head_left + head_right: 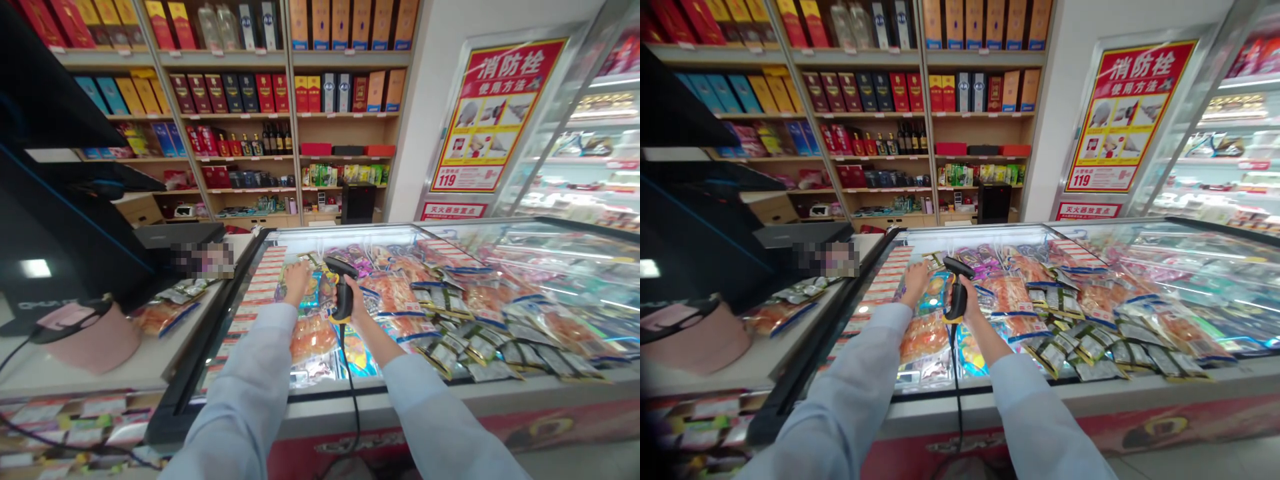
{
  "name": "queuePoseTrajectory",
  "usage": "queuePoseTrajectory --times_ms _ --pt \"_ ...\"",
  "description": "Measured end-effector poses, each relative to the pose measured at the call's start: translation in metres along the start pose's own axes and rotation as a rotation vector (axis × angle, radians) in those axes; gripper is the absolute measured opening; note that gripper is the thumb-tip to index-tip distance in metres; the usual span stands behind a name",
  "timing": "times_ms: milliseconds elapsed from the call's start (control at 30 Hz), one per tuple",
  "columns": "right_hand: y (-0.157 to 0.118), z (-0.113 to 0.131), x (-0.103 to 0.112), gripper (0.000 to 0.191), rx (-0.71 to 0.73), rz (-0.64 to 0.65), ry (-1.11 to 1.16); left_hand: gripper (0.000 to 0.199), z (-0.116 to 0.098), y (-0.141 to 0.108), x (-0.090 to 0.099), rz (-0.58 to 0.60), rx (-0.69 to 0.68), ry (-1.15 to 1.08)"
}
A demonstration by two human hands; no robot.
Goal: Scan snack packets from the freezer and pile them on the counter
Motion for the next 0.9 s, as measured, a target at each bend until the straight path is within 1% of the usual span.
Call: queuePoseTrajectory --times_ms 100,233,367,433,500,567,633,667,700,767,833,900 --pt "-0.002 0.001 -0.002 0.035 0.016 -0.018 0.012 0.023 0.0 0.001 0.0 0.013 -0.004 -0.037" --pt "-0.003 0.003 -0.003 0.036 0.018 -0.015 0.019 0.024 0.003 0.002 0.001 0.0 -0.003 -0.056" --pt "-0.004 0.004 -0.005 0.035 0.016 -0.033 0.026 0.024 0.002 -0.002 0.007 -0.011 -0.016 -0.034" --pt "-0.004 0.004 -0.006 0.033 0.01 -0.039 0.026 0.028 0.0 -0.004 0.012 -0.023 -0.027 -0.009" --pt "-0.005 0.005 -0.007 0.032 0.006 -0.035 0.024 0.04 -0.002 -0.006 0.018 -0.076 -0.012 -0.002" --pt "-0.006 0.006 -0.008 0.031 0.004 -0.024 0.029 0.048 -0.001 -0.006 0.023 -0.165 0.038 -0.027" --pt "-0.006 0.007 -0.009 0.029 0.004 -0.015 0.04 0.045 0.005 -0.005 0.025 -0.24 0.119 -0.072" --pt "-0.006 0.007 -0.009 0.029 0.003 -0.014 0.042 0.044 0.009 -0.004 0.025 -0.242 0.163 -0.096" --pt "-0.006 0.007 -0.009 0.029 0.003 -0.015 0.041 0.045 0.013 -0.002 0.024 -0.205 0.198 -0.117" --pt "-0.006 0.007 -0.008 0.029 0.006 -0.019 0.034 0.051 0.022 0.002 0.02 -0.057 0.217 -0.145" --pt "-0.005 0.007 -0.007 0.029 0.009 -0.017 0.028 0.05 0.027 0.007 0.015 0.096 0.154 -0.164" --pt "-0.005 0.007 -0.007 0.03 0.01 -0.006 0.028 0.045 0.029 0.01 0.013 0.2 0.047 -0.232"
Point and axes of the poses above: each hand's wrist, its own y-axis towards the middle knuckle, its own x-axis out of the back of the hand, z = x × y, the point moved 1 cm from there along y, towards the middle knuckle, and after that the axes turned 8 degrees about z, right-handed, at the moved point
